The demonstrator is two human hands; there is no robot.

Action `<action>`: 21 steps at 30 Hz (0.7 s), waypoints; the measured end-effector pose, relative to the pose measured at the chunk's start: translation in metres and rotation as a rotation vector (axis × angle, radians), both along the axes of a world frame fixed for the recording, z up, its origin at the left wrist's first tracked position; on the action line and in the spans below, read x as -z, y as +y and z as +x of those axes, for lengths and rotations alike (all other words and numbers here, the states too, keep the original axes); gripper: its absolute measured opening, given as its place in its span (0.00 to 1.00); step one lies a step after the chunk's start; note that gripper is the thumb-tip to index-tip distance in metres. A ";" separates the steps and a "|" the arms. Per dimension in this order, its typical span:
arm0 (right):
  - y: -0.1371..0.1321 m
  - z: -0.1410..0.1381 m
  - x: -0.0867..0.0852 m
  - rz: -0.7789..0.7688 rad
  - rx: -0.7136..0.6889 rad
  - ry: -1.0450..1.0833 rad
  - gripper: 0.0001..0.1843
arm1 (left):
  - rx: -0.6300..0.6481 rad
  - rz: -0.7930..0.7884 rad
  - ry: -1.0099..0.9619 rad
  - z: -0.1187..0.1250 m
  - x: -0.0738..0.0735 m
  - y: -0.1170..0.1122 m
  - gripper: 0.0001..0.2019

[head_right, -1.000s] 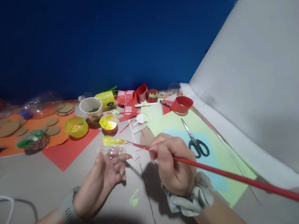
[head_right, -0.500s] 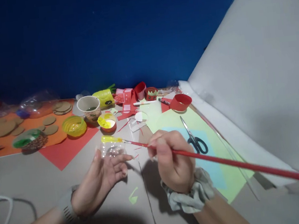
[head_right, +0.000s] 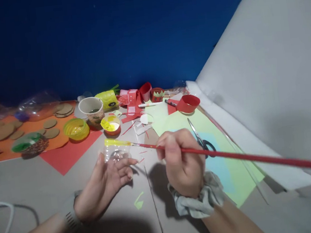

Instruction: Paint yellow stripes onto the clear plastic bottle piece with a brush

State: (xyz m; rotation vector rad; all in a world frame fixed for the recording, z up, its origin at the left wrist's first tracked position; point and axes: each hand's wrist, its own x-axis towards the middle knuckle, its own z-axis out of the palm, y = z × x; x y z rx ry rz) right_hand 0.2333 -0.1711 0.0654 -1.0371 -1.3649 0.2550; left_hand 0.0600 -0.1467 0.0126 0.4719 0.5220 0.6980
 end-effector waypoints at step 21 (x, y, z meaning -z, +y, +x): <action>0.004 -0.007 -0.003 0.100 0.018 0.039 0.10 | 0.016 -0.010 -0.012 -0.001 0.000 0.000 0.29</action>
